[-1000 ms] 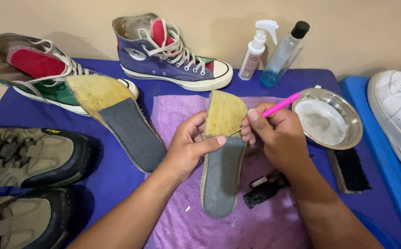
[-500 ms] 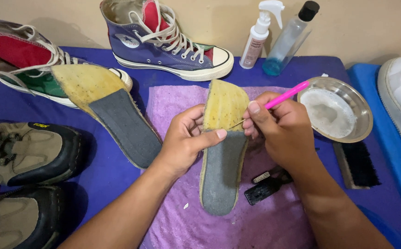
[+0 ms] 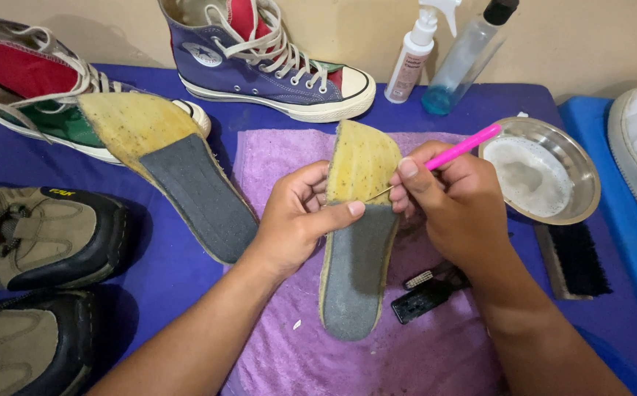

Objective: Applying adhesive to a shoe insole and cleaning the interior of a sneaker as part of a repair process.

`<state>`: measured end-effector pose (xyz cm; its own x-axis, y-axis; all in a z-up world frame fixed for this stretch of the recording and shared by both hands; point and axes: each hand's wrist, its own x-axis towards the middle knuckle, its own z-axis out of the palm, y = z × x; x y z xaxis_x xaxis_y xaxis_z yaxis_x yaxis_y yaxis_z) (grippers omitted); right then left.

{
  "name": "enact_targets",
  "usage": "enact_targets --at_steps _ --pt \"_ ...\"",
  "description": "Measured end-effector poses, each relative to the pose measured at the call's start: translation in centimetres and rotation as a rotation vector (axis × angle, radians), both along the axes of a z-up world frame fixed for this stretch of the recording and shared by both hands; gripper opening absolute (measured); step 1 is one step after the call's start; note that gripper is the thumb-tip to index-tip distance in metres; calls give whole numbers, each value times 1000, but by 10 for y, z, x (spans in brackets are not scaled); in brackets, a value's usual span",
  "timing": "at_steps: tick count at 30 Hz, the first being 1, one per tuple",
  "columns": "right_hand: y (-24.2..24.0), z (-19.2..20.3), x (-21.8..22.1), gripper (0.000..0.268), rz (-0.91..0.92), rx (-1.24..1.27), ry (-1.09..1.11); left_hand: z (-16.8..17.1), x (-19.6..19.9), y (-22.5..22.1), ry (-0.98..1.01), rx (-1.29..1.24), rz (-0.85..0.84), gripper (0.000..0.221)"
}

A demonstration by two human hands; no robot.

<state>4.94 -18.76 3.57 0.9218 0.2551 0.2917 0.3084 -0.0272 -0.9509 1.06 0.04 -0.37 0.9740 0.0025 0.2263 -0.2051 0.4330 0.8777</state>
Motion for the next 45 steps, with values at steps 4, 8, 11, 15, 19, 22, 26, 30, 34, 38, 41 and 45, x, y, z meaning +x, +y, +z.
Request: enact_targets --at_steps 4,8,11,15,19,22,26,30,34,38,41,45 --pt "2 4 -2 25 -6 -33 -35 -1 0 0 -3 -9 5 33" --pt "2 3 -2 25 -9 -10 -26 2 0 0 5 -9 2 32" --pt "2 3 -2 24 -3 -11 -24 2 -1 0 17 -11 2 32" --pt "3 2 -2 23 5 3 -28 4 -2 1 31 -8 1 30" --pt "3 2 -1 23 9 26 -11 4 -1 1 31 -7 2 29" --pt "3 3 -2 23 12 19 -18 5 -2 1 32 -6 -1 29" --pt "2 4 -2 24 9 4 -12 5 -2 1 37 -3 0 29" --pt "2 4 -2 23 12 -1 -35 3 -1 1 41 -13 4 29" --pt "2 5 -3 24 10 -27 -45 4 -2 1 35 -13 0 28" --pt "3 5 -2 24 26 -18 -53 7 -2 0 29 -4 5 28" --pt "3 4 -2 24 31 -15 -63 7 -2 1 30 -6 5 28" --pt "3 3 -2 24 35 18 -57 7 -2 1 30 1 -1 27"
